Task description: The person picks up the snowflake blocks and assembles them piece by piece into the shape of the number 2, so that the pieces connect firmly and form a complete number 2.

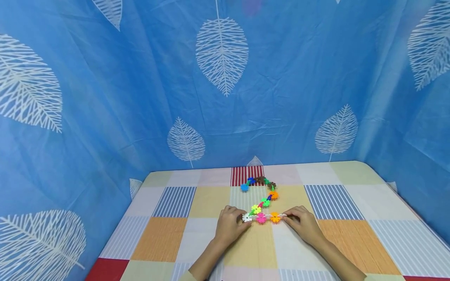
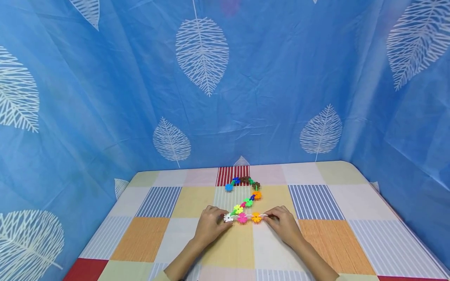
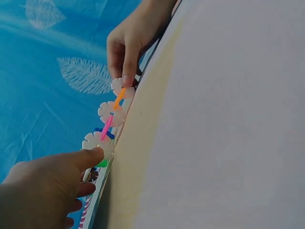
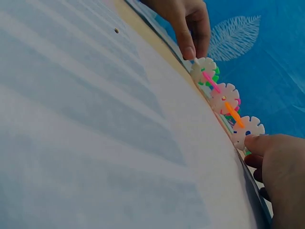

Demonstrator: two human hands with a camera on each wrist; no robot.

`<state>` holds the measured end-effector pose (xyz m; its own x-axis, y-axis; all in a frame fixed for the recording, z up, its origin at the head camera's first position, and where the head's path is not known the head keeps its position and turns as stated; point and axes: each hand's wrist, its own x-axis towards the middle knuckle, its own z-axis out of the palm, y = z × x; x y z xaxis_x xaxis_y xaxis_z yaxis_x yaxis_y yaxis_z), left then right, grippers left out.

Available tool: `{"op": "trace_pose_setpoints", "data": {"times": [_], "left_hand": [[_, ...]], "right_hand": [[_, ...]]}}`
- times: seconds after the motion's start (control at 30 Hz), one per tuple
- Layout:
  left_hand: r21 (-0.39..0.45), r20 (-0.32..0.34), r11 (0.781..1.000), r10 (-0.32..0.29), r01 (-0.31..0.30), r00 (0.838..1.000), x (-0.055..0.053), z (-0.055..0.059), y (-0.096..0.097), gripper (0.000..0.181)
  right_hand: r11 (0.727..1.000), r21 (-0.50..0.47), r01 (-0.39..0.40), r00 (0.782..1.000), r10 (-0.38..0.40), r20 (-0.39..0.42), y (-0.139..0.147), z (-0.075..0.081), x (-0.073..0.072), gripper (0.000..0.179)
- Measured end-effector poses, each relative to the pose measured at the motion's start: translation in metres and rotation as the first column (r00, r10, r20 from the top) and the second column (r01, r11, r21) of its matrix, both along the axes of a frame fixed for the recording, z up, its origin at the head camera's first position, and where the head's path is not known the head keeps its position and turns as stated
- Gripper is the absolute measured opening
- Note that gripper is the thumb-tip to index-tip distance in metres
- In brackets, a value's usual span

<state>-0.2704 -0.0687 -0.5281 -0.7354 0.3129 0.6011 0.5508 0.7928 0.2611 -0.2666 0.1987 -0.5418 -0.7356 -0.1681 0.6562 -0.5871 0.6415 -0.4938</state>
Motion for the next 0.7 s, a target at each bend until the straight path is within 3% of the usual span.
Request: {"op": "trace_pose_setpoints", "data": {"times": [0.17,0.57,0.7], "left_hand": [[0.007,0.004,1.0,0.027,-0.027,1.0,0.001,-0.002,-0.007,0.038],[0.004,0.074,0.999,0.053,-0.054,0.996,0.006,-0.002,-0.012,0.037],[0.008,0.088,0.999,0.043,-0.044,0.995,0.007,-0.002,-0.015,0.046]], "right_hand": [[0.999,-0.009,-0.041,0.999,0.041,0.021,-0.002,0.0,0.0,0.012],[0.999,0.026,-0.022,0.999,0.021,0.045,-0.006,-0.001,0.006,0.01],[0.998,0.058,-0.026,0.998,0.023,0.057,-0.004,0.001,0.007,0.014]]}}
